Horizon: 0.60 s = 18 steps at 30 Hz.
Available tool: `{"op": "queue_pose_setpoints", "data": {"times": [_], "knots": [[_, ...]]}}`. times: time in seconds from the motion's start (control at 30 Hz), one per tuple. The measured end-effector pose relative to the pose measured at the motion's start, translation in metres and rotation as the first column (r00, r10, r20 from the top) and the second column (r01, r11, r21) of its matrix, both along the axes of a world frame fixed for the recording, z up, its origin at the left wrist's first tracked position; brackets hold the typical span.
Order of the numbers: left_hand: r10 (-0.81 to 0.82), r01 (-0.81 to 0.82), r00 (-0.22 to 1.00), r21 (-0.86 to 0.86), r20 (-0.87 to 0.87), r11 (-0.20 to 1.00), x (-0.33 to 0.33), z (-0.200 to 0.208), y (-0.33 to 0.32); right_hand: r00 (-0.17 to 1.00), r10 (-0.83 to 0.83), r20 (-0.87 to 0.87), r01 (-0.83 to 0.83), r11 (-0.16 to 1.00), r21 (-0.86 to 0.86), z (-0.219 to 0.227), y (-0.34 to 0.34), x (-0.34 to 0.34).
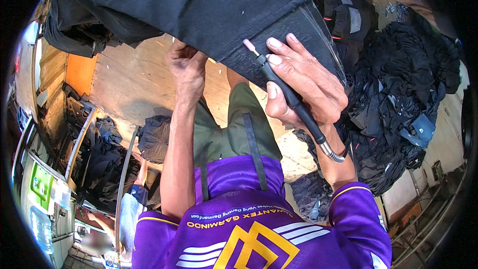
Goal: The person uses a heated rotary cutter to trim excess fabric and threads from the edges of black textile pieces. They repeatedly lift, rotate, and reposition the fabric to access different seams and edges, then place the trimmed pieces onto a pile.
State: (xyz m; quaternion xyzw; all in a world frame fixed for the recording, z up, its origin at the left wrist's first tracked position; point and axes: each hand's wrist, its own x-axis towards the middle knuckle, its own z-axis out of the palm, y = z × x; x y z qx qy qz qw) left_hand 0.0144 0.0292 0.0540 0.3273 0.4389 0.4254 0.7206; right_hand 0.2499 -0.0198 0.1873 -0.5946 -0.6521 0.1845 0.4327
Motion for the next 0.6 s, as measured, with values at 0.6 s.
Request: {"op": "queue_pose_setpoints", "data": {"times": [0.6], "knots": [[0.106, -0.104, 0.991, -0.030, 0.085, 0.994, 0.011, 0.009, -0.012, 0.990, -0.142, -0.022, 0.143, 0.988, 0.057, 0.002, -0.007, 0.004]]}}
